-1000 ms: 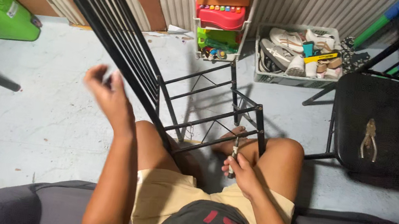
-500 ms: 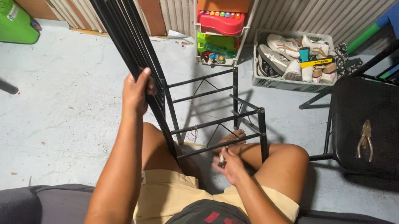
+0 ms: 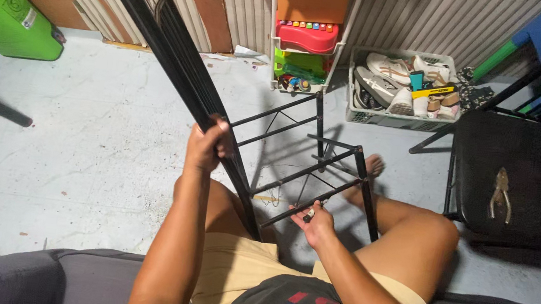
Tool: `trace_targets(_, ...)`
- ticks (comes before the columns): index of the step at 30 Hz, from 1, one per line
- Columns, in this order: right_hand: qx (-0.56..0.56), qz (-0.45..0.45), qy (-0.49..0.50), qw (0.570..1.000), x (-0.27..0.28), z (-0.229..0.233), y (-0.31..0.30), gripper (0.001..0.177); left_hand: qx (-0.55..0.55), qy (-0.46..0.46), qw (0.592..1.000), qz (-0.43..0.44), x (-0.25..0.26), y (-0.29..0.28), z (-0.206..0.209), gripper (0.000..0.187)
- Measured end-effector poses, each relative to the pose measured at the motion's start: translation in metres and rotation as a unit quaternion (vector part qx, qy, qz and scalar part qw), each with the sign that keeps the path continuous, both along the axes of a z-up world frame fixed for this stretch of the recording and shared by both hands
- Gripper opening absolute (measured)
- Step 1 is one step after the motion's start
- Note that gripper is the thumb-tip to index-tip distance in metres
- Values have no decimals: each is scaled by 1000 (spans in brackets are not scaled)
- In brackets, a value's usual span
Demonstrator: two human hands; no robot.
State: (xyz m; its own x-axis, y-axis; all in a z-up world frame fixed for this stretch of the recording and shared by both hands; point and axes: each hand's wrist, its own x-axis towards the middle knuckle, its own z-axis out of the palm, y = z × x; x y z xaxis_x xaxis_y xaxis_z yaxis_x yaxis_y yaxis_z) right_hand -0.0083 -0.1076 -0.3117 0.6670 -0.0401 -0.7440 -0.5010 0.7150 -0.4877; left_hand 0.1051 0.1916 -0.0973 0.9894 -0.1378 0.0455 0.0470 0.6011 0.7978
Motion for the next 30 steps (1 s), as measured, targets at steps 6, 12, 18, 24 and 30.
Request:
trace_targets(6,-7,-7,38,999,33,-15,-12,39,-25,-23,997,-63,-17,-13,-12,22)
trace_targets(12,-22,6,24,999,45,-18,-7,32,-30,-17,999,-17,-33,-18,-14,26)
trace_targets(18,-59,59,8,996,80,-21,-10,26,-9,-58,996,62,-59,-46,-18,31)
trace_targets(24,-230,110,-86,963,127,-25,-24,25,25,-80,982,169,-53,-84,-23,28)
trace_targets(30,-318,70,-132,936,122,-5,-57,20,119,-58,976,175,-26,-121,-30,25)
